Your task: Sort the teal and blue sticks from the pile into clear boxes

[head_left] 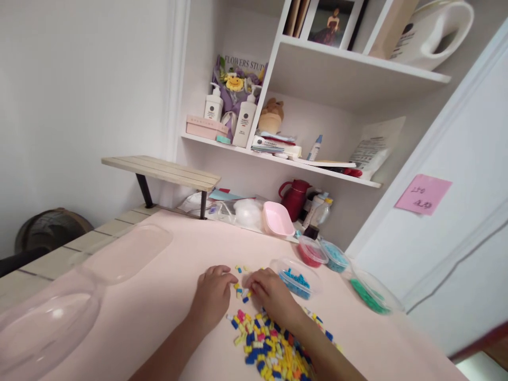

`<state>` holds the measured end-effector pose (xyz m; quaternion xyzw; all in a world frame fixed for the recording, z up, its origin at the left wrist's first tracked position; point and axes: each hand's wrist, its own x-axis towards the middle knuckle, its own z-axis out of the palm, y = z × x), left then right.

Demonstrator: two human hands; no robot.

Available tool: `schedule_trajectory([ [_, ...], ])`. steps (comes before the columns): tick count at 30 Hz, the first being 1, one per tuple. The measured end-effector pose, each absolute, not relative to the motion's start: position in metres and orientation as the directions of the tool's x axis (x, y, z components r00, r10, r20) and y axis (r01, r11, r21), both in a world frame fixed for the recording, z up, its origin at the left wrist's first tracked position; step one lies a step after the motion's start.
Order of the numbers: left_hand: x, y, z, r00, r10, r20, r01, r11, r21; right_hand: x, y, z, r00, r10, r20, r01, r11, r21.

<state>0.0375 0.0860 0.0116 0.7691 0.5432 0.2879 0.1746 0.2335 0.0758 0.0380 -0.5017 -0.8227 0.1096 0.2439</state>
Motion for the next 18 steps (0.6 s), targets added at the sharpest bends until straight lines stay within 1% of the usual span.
schedule_trajectory([
  [2,0.038,0.086,0.012,0.239,0.938,0.250,0.738,-0.343,0.581,0.238,0.072,0.035,-0.342,0.886,0.312,0.763,0.456,-0.458],
  [4,0.038,0.086,0.011,0.231,0.941,0.245,0.747,-0.333,0.576,0.240,0.071,0.031,-0.334,0.874,0.352,0.763,0.470,-0.444],
  [6,0.039,0.086,0.011,0.233,0.942,0.240,0.758,-0.331,0.562,0.239,0.072,0.027,-0.376,0.848,0.373,0.780,0.507,-0.368],
  [7,0.039,0.086,0.011,0.238,0.942,0.237,0.764,-0.332,0.553,0.238,0.073,0.025,-0.413,0.836,0.362,0.788,0.527,-0.318],
  [9,0.040,0.085,0.012,0.253,0.939,0.234,0.771,-0.342,0.538,0.236,0.074,0.025,-0.479,0.822,0.309,0.797,0.554,-0.240],
  [11,0.040,0.084,0.013,0.265,0.937,0.229,0.775,-0.348,0.528,0.235,0.075,0.026,-0.516,0.817,0.256,0.795,0.568,-0.211],
  [14,0.039,0.083,0.014,0.268,0.940,0.213,0.779,-0.341,0.527,0.236,0.075,0.030,-0.519,0.816,0.255,0.787,0.572,-0.230],
  [18,0.038,0.083,0.014,0.258,0.941,0.217,0.770,-0.336,0.542,0.243,0.074,0.034,-0.465,0.821,0.331,0.747,0.565,-0.351],
])
